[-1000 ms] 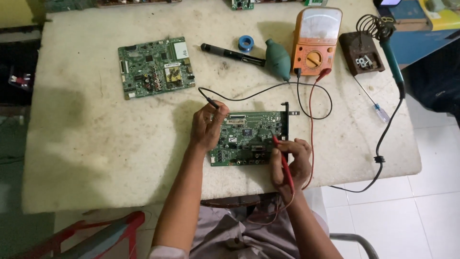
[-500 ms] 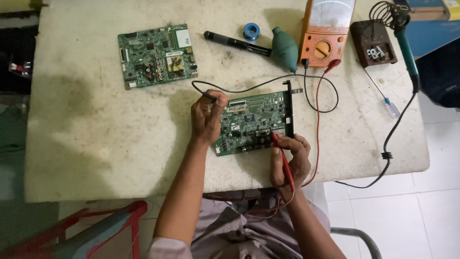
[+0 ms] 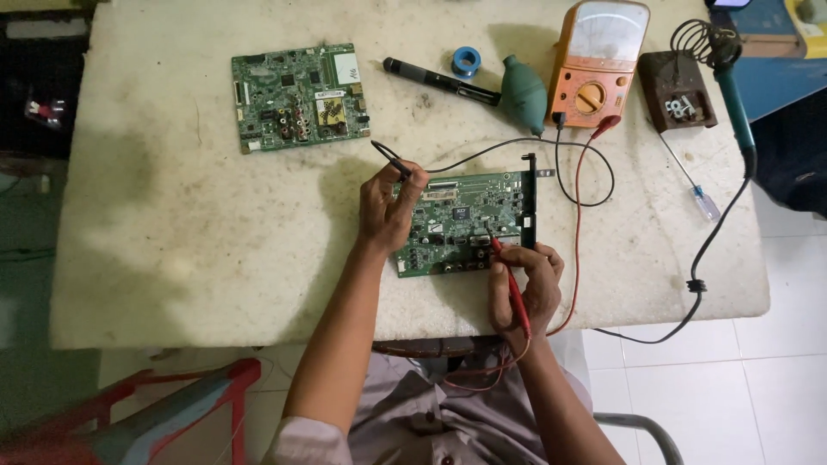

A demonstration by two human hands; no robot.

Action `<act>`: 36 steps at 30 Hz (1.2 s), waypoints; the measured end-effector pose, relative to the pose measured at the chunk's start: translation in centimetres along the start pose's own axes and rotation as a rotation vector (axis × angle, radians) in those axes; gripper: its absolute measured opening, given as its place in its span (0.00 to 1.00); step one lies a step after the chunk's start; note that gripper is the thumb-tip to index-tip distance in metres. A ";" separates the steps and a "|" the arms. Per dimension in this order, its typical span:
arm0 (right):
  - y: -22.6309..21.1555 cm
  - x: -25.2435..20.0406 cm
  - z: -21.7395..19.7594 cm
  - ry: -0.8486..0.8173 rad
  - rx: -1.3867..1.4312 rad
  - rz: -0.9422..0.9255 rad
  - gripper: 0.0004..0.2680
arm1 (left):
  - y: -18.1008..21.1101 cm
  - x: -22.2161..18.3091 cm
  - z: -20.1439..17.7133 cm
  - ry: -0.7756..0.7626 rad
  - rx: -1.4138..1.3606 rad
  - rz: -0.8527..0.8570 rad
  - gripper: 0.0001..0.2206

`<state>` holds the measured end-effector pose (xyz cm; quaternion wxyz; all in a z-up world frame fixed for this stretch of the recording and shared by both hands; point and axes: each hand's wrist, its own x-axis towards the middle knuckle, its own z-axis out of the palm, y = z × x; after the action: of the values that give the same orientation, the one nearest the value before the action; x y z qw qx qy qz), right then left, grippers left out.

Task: Testing electronic components on a circuit board using a multimeter and probes on a repair bench.

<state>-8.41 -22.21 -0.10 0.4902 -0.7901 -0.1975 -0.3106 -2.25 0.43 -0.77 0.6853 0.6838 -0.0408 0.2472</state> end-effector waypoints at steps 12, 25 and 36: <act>0.2 -0.1 -0.1 -0.010 -0.019 0.009 0.03 | -0.7 0.0 -0.1 -0.014 0.021 -0.027 0.18; 0.3 -0.1 -0.1 -0.007 0.002 0.002 0.03 | -1.8 0.0 -0.2 0.004 0.017 -0.020 0.17; -0.4 0.2 0.4 0.023 -0.037 -0.031 0.03 | -1.3 0.0 -0.1 0.002 0.011 -0.033 0.18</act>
<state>-8.46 -21.69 0.18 0.4727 -0.7923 -0.1983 -0.3309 -1.74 0.57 -1.93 0.6854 0.6880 -0.0274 0.2369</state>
